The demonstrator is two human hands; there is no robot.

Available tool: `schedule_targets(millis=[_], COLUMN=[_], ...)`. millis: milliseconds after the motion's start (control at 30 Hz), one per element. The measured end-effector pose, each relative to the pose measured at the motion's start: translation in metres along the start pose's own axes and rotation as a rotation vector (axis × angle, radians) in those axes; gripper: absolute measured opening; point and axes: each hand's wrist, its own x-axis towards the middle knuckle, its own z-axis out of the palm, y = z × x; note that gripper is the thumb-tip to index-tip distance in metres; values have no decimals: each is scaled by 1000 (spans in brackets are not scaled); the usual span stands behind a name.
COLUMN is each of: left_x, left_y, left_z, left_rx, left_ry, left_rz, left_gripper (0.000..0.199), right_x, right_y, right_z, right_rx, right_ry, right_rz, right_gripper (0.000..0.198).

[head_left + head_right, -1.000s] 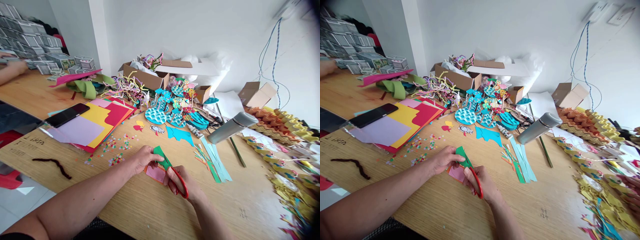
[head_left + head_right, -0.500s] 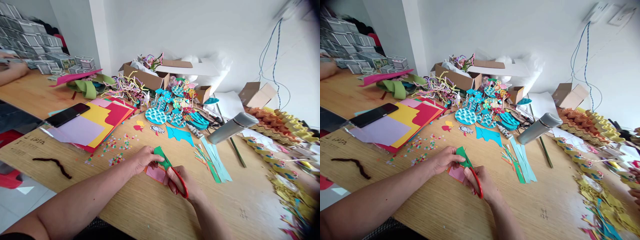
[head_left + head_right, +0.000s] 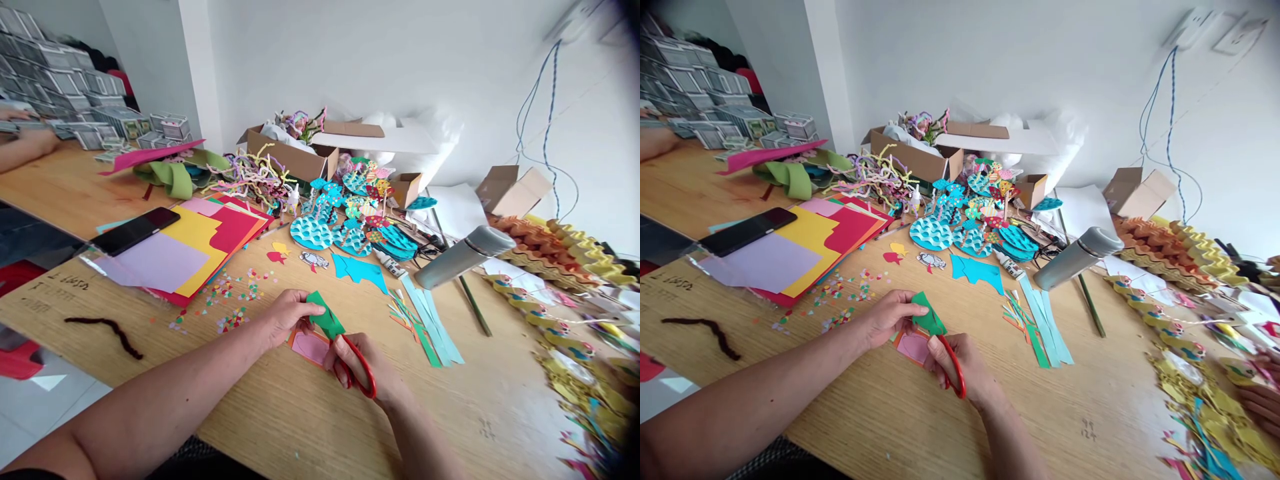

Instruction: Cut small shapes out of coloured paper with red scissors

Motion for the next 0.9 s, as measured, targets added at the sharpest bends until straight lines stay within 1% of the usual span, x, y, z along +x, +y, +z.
schedule_targets(millis=[133,267,367,467,533,700,900], left_x=[0,-1,-2,-2,-2,0,-1], left_y=[1,3,3,0,-2,-3,-3], left_z=[-1,-1,0,1,1,1,2], left_rx=[-90,-119,-91,-31,7,19,44], left_ry=[48,25,-5,-22,-33,-24,-35], left_rz=[42,23,7,28,43,38,51], left_gripper=[31,31,32,38,38,36,39], right_x=[0,0,0,2,2,2,2], right_y=[1,2,4,8,9,9,8], right_z=[0,0,-1,-1,-2,-1,-1], right_rx=[24,80,147,196,207,188,137], right_ry=[0,35,56,57,54,30,0], right_rz=[-32,-51,-52,-64,-71,-61,-91], right_gripper=[68,69,69,68,66,67,66])
